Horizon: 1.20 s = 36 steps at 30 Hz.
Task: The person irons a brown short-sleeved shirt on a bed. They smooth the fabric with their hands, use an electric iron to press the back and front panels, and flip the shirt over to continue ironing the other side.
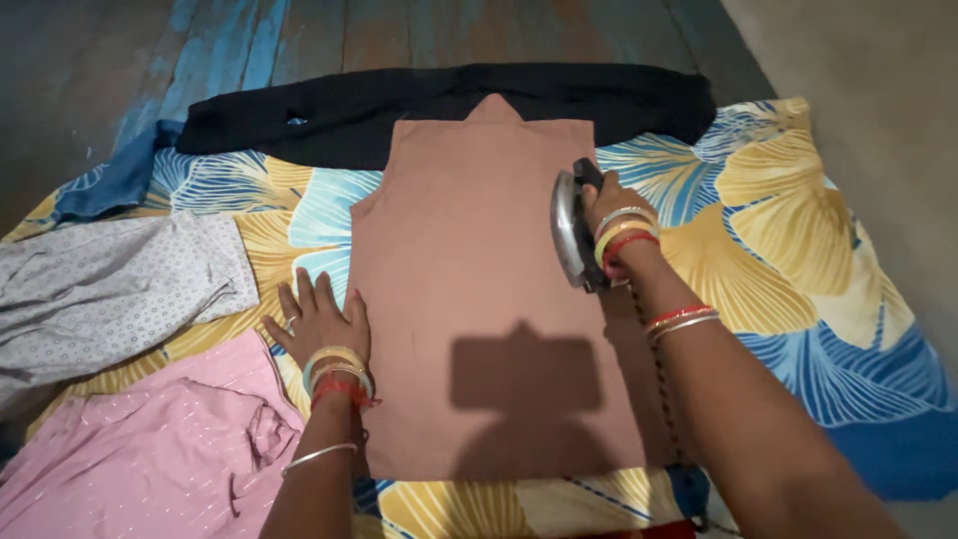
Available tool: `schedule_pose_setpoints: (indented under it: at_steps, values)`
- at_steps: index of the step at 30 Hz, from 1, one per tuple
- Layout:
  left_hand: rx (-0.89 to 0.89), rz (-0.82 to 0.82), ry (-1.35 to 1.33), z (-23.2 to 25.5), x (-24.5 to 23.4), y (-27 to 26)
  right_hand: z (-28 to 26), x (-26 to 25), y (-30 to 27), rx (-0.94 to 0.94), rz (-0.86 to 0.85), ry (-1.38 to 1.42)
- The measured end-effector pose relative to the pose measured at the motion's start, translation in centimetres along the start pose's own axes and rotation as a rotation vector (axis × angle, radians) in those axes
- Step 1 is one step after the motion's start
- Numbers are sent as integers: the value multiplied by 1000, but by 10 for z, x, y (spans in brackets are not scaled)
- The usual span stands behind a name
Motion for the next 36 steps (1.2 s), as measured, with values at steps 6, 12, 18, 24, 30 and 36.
schedule_pose_setpoints:
  at_steps: [6, 12, 18, 24, 30, 36]
  values:
    - [-9, 18, 39, 1, 2, -1, 1, 4, 47, -38, 36, -12]
    - [-11, -10, 64, -1, 8, 1, 4, 9, 52, -64, 59, -13]
    - [-4, -124, 244, 3, 16, 18, 8, 15, 27, -31, 19, 11]
    - [-65, -172, 278, 11, 11, 29, 10, 12, 15, 17, -1, 13]
    - [4, -26, 158, 7, 16, 28, 4, 9, 42, 28, 10, 29]
    - [3, -25, 103, 7, 9, 24, 1, 14, 90, -43, 92, 31]
Point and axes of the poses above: each hand's wrist, its own y-axis towards the middle knuckle, its own x-axis out of the palm, z = x × y, the point moved 4 cm from there along y, towards the middle knuckle, and after that the axes turned 14 degrees about -x, right-handed, at the moved point
